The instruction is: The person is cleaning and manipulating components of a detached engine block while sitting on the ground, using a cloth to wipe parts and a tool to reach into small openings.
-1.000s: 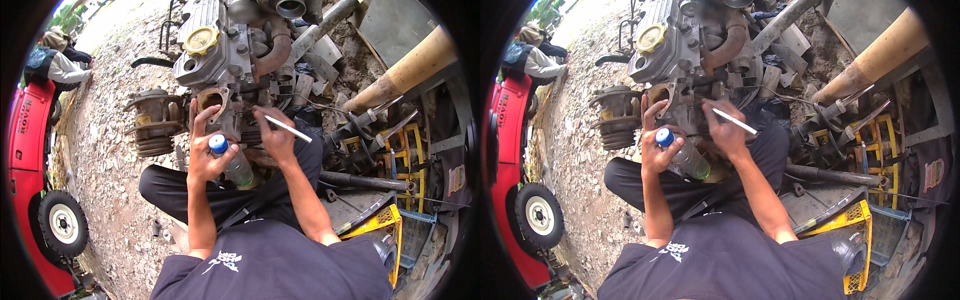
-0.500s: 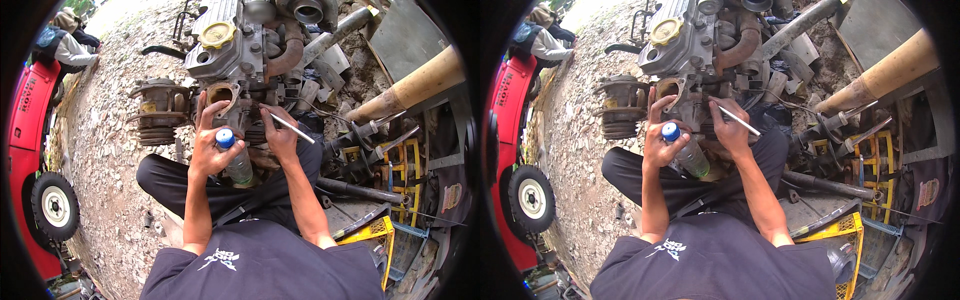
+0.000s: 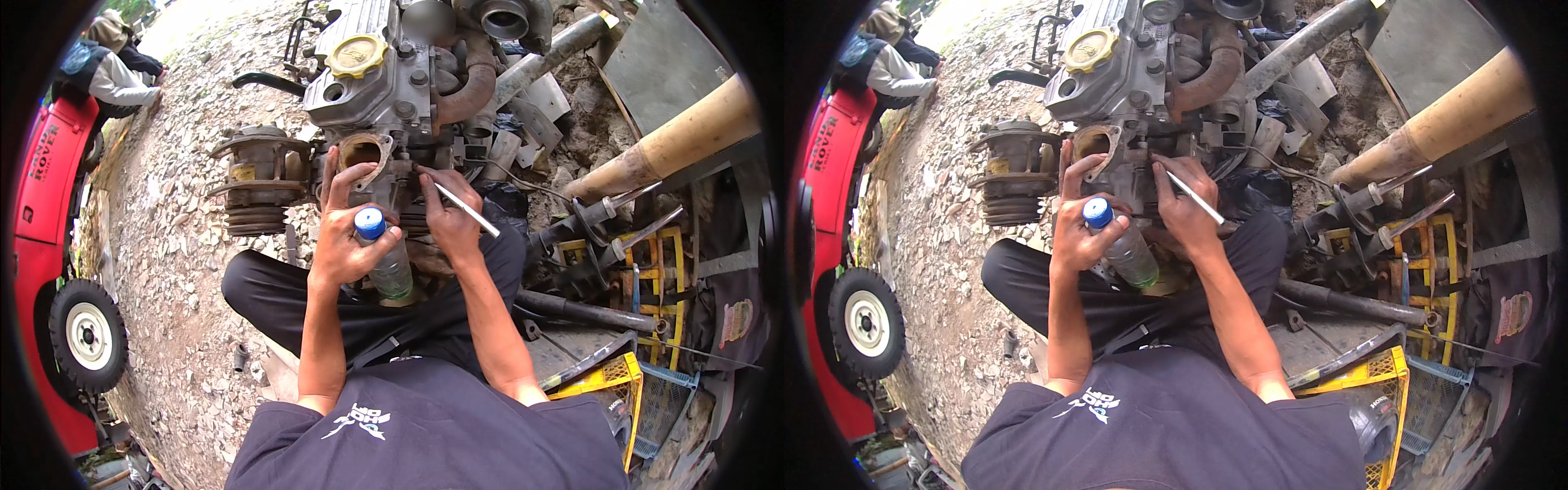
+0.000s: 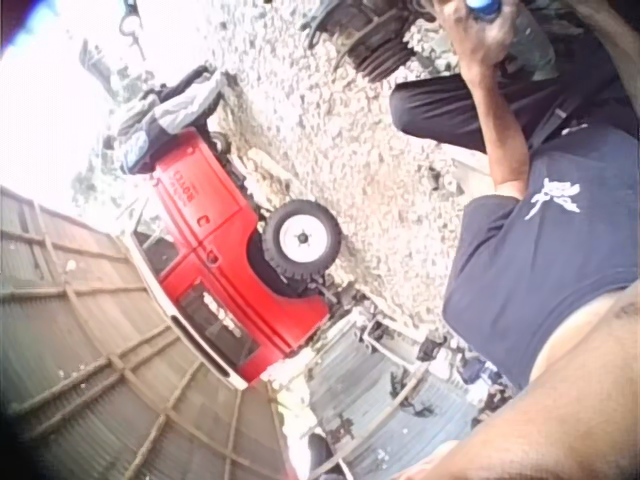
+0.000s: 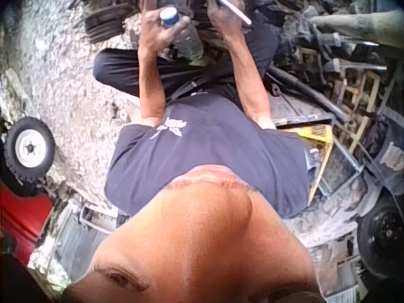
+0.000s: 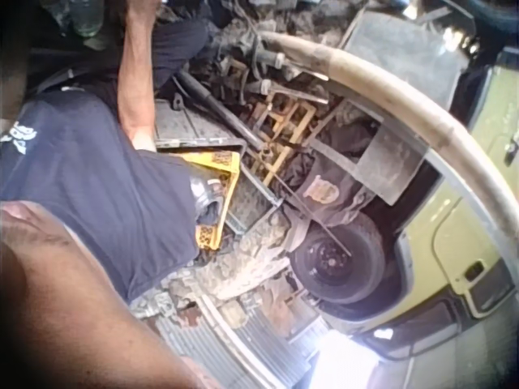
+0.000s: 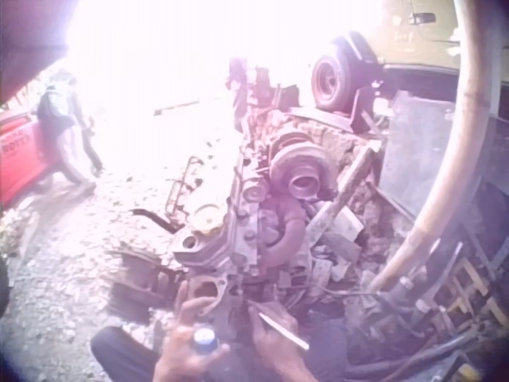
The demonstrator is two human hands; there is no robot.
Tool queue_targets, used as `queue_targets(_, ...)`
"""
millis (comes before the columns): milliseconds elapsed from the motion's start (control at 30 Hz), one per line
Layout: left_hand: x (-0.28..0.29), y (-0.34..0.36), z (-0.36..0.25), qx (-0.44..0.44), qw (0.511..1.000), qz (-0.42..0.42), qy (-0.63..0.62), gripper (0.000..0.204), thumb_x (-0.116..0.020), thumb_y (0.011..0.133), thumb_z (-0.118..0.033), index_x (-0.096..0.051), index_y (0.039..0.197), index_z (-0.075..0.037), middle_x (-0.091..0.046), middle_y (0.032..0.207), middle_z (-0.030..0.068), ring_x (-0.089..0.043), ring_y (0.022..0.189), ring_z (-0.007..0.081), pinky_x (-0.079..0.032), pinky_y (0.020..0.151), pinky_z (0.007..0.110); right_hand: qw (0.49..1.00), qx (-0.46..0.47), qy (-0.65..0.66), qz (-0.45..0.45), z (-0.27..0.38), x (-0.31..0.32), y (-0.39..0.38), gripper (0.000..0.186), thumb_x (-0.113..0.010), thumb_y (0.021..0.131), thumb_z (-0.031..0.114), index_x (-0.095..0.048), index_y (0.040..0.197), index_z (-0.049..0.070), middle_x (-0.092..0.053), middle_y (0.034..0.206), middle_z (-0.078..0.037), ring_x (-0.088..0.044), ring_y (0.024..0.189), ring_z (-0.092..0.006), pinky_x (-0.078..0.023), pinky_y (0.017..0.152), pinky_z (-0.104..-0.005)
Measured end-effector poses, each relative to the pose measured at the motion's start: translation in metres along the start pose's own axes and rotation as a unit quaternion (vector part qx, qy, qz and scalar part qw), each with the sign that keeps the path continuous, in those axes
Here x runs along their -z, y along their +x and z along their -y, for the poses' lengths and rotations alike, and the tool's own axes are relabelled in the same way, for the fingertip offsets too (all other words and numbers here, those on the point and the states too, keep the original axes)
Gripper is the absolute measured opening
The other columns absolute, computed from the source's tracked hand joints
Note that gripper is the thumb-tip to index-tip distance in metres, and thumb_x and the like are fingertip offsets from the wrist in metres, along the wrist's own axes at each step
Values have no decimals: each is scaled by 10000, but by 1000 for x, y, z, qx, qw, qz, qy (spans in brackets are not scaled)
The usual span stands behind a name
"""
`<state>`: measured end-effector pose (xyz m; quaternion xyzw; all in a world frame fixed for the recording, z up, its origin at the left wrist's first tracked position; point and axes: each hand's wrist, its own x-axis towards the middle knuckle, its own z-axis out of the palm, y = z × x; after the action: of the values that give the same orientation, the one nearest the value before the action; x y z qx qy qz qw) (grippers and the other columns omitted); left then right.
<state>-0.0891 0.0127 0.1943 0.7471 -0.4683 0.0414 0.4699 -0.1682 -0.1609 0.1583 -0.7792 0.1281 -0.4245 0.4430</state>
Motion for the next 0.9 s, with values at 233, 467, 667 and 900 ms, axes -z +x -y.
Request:
queue_targets(233, -2, 1, -1, -5, 1000, -1, 14, 149, -799, 670, -240, -788, 768, -128, -486, 1475, 98, -131, 1544, 425, -136, 1245, 558, 1000, -9, -7, -21, -11, 5, -6, 133, -710, 885, 59, -754, 992, -6, -720, 903, -171, -690, 836, -345, -536, 758, -392)
queue_targets(467, -1, 1, 1, 5, 1000, 11, 9, 265, -764, 698, -358, -811, 797, -117, -491, 1479, 137, -112, 1551, 426, -105, 1244, 569, 997, -11, -53, -49, -30, 8, -17, 126, -702, 905, 36, -743, 1007, -26, -715, 910, -168, -688, 844, -320, -535, 767, -370)
queue_targets(667, 1, 2, 1, -3, 1000, 12, 8, 168, -783, 688, -277, -795, 776, -135, -486, 1480, 103, -131, 1541, 435, -142, 1243, 562, 995, 24, -77, -54, -46, 15, -32, 137, -691, 916, 15, -731, 1036, -39, -728, 948, -172, -695, 859, -314, -541, 773, -373)
queue_targets(900, 3, 1, -2, 0, 1000, 16, 20, 177, -779, 689, -281, -791, 776, -128, -484, 1486, 99, -127, 1543, 434, -148, 1242, 562, 993, 75, -66, -54, -11, 8, -8, 145, -703, 896, 2, -732, 1036, -24, -717, 920, -165, -682, 851, -314, -534, 761, -369)
